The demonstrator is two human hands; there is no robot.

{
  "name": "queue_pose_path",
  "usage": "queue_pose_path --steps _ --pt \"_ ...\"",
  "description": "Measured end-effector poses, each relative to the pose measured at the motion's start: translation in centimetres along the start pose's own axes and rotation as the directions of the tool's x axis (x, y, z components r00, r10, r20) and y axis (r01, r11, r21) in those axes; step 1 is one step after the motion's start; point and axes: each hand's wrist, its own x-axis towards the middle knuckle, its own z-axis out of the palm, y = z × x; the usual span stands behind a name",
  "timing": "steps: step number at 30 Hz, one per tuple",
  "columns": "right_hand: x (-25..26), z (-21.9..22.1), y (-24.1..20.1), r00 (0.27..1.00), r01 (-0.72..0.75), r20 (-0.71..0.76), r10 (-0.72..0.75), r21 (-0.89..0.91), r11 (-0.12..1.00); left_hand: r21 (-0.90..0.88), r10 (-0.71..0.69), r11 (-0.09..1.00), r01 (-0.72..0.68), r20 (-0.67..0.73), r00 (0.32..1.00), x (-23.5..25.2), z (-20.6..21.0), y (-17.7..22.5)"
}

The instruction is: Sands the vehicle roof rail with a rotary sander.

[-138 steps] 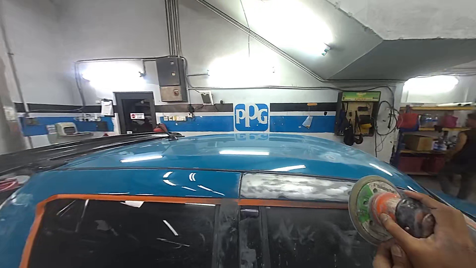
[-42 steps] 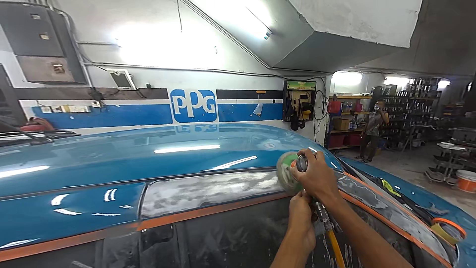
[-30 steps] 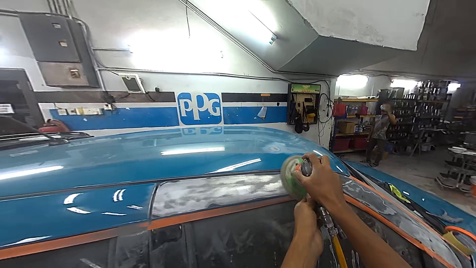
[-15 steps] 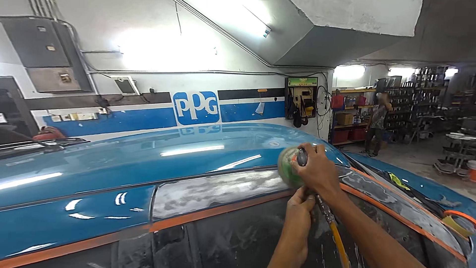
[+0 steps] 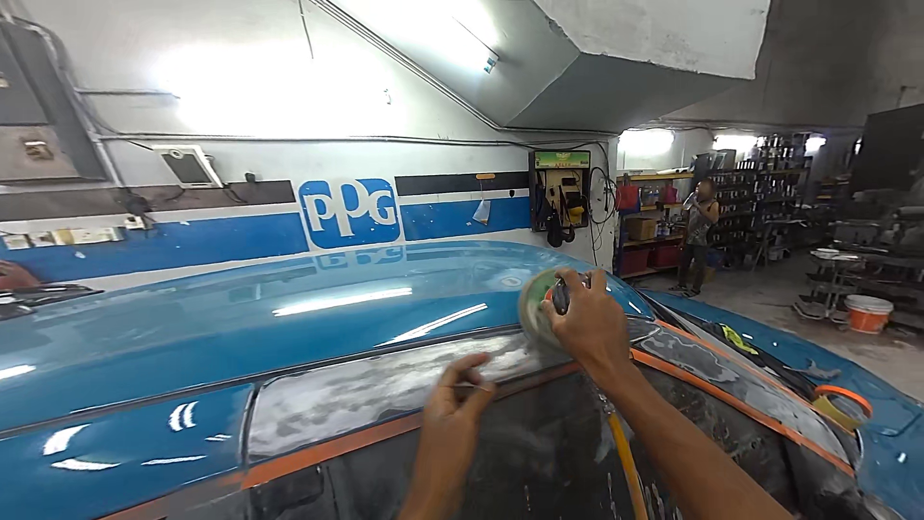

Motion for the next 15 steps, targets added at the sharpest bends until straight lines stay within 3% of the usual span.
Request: queue_pose_path --steps 3,8,11,15 --pt "-0.2 0.2 0.0 0.999 0.046 -0.006 -0.046 -0.009 0.999 0.217 0.145 0.970 -0.114 -0.133 0.980 3.0 -5.3 0.6" --pt "0.4 0.3 -0.3 0.999 0.003 -0.032 -0.003 -0.010 1.000 0.570 0.390 0.795 -0.207 -0.220 0.894 7.3 -13.5 1.3" --pt "-0.3 0.5 -1.1 0.996 0.056 -0.071 -0.056 -0.010 0.998 0.671 0.439 0.717 -0.188 -0.224 0.870 9.7 -16.4 1.7" --pt "-0.4 0.6 -1.9 1.000 0.020 0.002 -0.020 0.013 1.000 0.744 0.469 0.634 -0.213 -0.150 0.871 11.3 -18.7 1.3"
